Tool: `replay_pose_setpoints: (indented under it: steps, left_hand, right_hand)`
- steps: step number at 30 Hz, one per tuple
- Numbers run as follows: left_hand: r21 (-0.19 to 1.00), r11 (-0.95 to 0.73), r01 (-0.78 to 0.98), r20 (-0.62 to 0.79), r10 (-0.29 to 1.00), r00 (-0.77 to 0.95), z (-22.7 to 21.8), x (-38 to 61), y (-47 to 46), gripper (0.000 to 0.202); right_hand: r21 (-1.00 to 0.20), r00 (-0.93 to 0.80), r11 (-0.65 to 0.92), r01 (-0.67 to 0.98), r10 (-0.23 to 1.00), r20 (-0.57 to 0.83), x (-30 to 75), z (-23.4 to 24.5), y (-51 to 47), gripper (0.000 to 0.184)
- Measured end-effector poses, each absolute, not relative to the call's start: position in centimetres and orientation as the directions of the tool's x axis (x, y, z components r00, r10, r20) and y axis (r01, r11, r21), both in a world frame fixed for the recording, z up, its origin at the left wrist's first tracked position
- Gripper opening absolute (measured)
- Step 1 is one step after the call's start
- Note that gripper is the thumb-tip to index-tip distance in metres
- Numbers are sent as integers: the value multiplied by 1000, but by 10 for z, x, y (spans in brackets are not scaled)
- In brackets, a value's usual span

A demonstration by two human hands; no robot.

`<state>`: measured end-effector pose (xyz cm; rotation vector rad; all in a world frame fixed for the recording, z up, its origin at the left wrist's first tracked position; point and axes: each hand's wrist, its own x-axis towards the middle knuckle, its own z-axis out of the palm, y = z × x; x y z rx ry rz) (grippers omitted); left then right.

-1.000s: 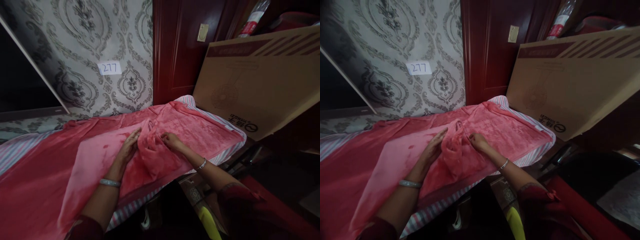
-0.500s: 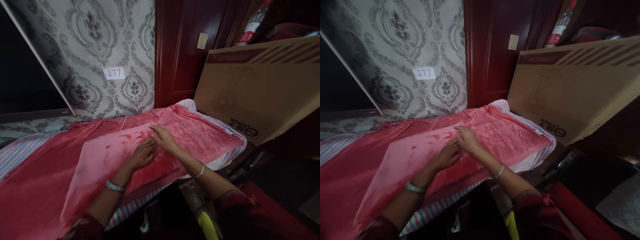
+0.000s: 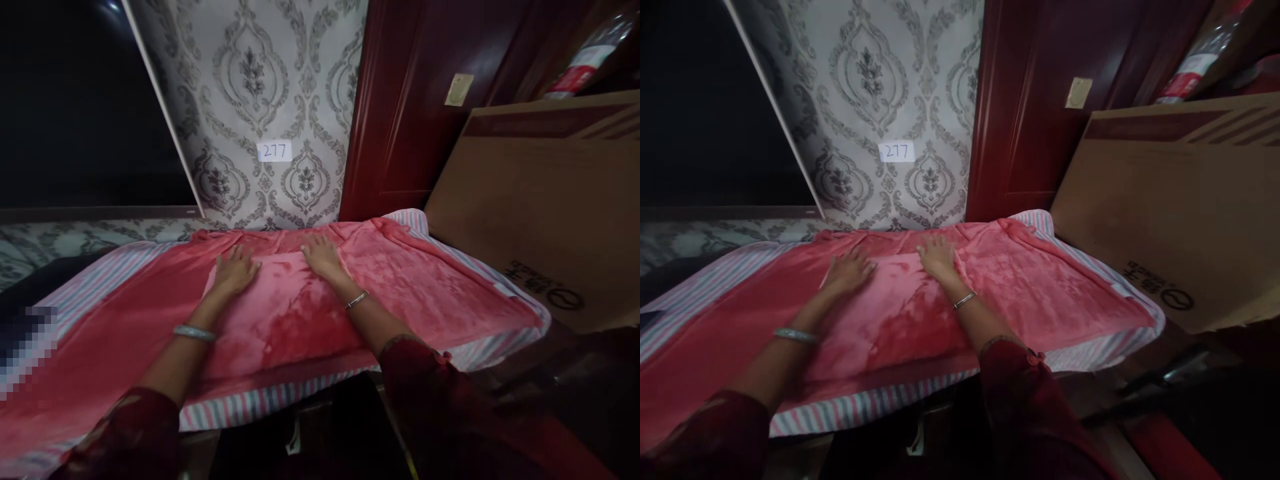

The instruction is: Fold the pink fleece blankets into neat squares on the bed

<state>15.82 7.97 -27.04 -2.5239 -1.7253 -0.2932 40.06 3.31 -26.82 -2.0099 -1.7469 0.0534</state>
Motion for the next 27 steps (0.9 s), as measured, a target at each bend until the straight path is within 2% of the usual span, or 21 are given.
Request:
replay_pose_setpoints:
  steps: [3, 5, 8, 15, 21, 27]
  left_hand:
    - [79, -255, 964, 115, 963, 245, -292, 134, 88, 62]
    - [115, -241, 964, 93, 968, 231, -306, 126, 91, 65]
    - [133, -256, 957, 84, 966, 246, -315, 123, 95, 66]
    - [177, -274, 945, 99, 961, 260, -313, 123, 99, 67]
    - [190, -296, 936, 171, 949, 265, -315, 123, 94, 66]
    - [221, -290, 931, 48, 957, 286, -297, 118, 97, 72]
  right_hand:
    - [-362, 252, -167, 917, 947, 199, 419, -307, 34, 52]
    - [-408, 274, -195, 892, 951, 144, 433, -329, 35, 55]
    - [-440, 276, -188, 878, 950, 146, 447, -346, 39, 58]
    - [-431, 305, -215, 876, 940, 151, 446, -344, 41, 58]
    - [-460, 293, -212, 862, 950, 111, 444, -334, 35, 58]
    - [-466, 239, -207, 860, 971, 11, 447, -315, 18, 61]
